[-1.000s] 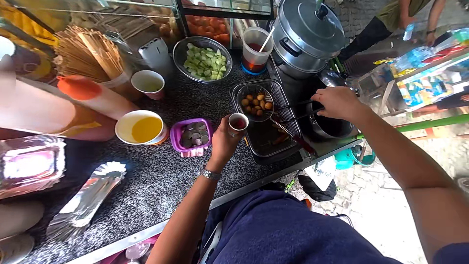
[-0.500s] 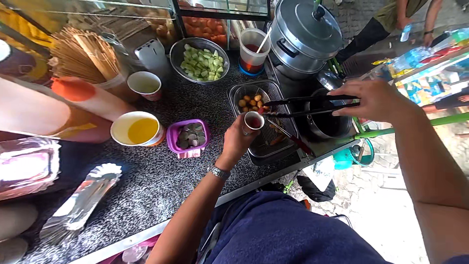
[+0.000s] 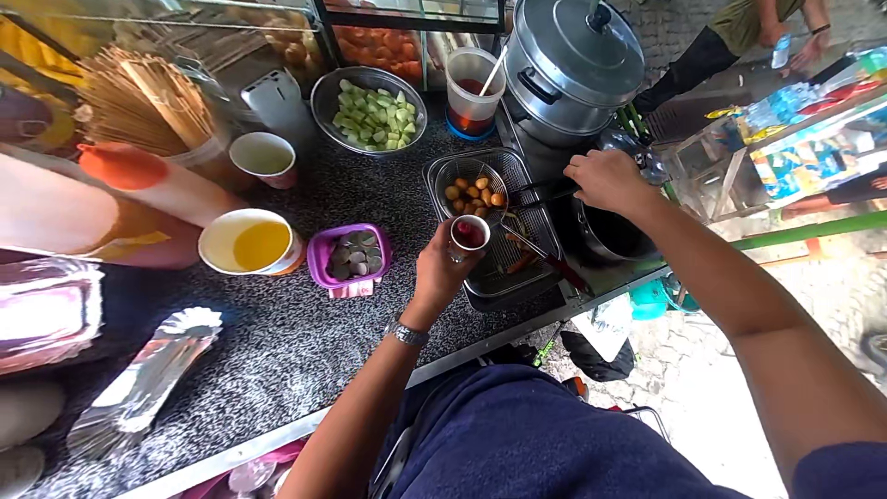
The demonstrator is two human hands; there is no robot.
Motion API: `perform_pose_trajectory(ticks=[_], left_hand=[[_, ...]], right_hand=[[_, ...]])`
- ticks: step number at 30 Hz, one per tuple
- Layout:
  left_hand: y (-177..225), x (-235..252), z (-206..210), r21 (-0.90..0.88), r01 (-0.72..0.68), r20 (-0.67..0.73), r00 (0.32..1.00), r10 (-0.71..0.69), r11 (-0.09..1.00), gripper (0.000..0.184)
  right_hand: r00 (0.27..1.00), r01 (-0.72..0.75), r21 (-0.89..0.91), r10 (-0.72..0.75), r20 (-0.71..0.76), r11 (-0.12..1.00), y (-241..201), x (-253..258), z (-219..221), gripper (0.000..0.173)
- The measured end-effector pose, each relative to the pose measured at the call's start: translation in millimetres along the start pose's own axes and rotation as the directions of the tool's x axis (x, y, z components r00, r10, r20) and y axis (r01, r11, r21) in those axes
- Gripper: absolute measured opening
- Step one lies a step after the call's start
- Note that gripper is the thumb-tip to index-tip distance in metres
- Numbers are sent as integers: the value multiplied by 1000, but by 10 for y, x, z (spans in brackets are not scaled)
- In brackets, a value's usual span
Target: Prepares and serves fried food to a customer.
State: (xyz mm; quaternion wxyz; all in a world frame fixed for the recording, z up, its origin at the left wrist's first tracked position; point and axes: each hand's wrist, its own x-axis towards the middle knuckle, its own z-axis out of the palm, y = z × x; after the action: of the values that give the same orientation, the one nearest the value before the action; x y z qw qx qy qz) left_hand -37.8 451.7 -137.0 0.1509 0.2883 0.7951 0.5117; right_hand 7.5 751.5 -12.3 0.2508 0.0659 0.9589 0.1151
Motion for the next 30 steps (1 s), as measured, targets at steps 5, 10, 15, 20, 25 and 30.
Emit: perform_pose_trajectory(ticks=[5,10,15,20,25,30], left_hand=[[28,61,-63,15,128,6,992,-128,992,68],[56,71,-6,-18,87,8,996,-87,996,65],[125,95,67,-122,33,-35,999,-38,992,68],[110,-8,13,-202,5,-96,995,-25,979,69],[-27,-429,-476,-188,45,-176,981,-79,981,69],[-236,-1105,-1148,-132,124,-354,921,-163,984,69]], right_hand=[[986,3,135,19,-165,991,313,-488,-230,37],[896,274,224,-164,-412,935,347,-1066,-302,42],[842,345,204,-205,-499,916,203,-1247,-246,49],[875,174,480,89,-476,860,268,-1523,100,64],[935,-99,641,291,-201,761,-389,-1171,975,87],[896,-54,676,335,-293,735,-1009,-800,1446,101]])
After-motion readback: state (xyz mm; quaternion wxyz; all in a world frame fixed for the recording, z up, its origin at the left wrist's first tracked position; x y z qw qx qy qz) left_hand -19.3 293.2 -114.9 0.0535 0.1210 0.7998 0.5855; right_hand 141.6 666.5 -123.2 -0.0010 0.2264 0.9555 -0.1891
